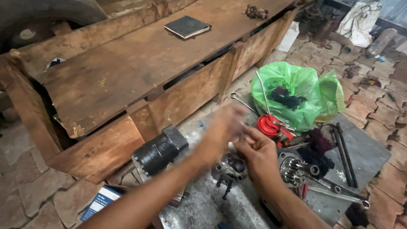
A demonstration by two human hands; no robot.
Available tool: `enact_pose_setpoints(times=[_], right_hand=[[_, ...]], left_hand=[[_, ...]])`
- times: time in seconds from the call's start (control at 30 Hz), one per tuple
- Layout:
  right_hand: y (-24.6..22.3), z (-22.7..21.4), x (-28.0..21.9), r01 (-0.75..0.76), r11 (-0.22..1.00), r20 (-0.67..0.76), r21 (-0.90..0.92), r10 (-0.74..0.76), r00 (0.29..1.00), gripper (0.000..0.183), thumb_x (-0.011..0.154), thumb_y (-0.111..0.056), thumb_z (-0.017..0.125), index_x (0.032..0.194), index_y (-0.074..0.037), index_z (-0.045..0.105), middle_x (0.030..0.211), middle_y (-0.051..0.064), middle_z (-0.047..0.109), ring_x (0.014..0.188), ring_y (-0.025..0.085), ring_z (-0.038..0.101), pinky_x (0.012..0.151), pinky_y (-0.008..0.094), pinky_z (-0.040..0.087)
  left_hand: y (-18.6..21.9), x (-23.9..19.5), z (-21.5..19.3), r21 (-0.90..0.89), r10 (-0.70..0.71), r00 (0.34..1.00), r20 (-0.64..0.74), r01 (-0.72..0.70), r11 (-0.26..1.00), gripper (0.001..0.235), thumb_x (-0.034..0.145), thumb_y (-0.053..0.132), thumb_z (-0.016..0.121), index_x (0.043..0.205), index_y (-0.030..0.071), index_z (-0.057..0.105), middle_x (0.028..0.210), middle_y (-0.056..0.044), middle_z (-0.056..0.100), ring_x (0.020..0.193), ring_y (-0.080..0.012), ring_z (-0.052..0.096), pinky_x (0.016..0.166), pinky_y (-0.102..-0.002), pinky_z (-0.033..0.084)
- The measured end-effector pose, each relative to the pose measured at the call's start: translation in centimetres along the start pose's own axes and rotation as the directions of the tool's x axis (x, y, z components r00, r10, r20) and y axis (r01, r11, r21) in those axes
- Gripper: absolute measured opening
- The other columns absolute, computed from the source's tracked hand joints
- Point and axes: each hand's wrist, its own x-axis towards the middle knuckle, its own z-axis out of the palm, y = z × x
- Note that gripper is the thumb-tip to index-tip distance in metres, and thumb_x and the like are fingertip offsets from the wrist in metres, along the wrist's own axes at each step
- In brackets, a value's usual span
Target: The person wipes mechanical components with a cloth and assembles various metal rings, cylinders, and internal parts into a housing by hand.
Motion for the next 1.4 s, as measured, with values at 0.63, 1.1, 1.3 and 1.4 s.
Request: enact_pose_setpoints(times=[0.63,1.1,1.3,1.4], right_hand=[[-1.1,0.3,-4.2,0.250,0.808,0.303,-0.534,-0.094,0.948,0.051,0.078,0.004,0.077,0.128,-0.001,0.069,0.113,0.006,0.079,0.101,0.019,0.076,0.091,0.030,0.059],[4.0,-4.5,-0.8,-0.271,0.956,-0.270,-0.114,0.233,0.934,0.032,0.079,0.014,0.059,0.107,-0.002,0.059,0.090,0.001,0.063,0.069,0.007,0.062,0.053,0.023,0.050],[3.9,-5.2,-1.5,-0.396,0.911,-0.135,-0.117,0.381,0.915,0.006,0.091,-0.008,0.067,0.093,-0.007,0.061,0.062,0.001,0.053,0.045,0.012,0.045,0.041,0.028,0.031],[5.1,-5.2,-1.0,-0.142,0.982,0.284,0.127,0.101,0.953,0.020,0.106,-0.009,0.068,0.088,0.000,0.066,0.069,-0.001,0.057,0.055,0.006,0.044,0.049,0.023,0.033]], left_hand=[[-3.2,1.9,-1.7,0.091,-0.419,0.861,-0.288,0.461,0.883,0.039,0.105,0.045,0.048,0.091,0.009,0.056,0.065,-0.005,0.052,0.055,-0.0155,0.048,0.047,-0.031,0.038],[2.7,-1.3,1.4,0.443,0.384,0.857,0.342,-0.508,0.739,0.036,0.117,0.026,0.039,0.116,-0.003,0.060,0.106,-0.018,0.065,0.100,-0.0314,0.064,0.086,-0.046,0.051],[1.8,-0.9,1.9,0.636,0.159,0.976,0.148,-0.217,0.741,0.034,0.110,0.025,0.042,0.094,0.002,0.063,0.086,-0.018,0.069,0.084,-0.0355,0.069,0.078,-0.042,0.053],[1.1,-0.4,1.8,0.628,0.065,0.998,0.018,-0.062,0.776,0.032,0.107,0.024,0.044,0.095,0.001,0.063,0.077,-0.017,0.066,0.073,-0.0315,0.069,0.069,-0.040,0.052]])
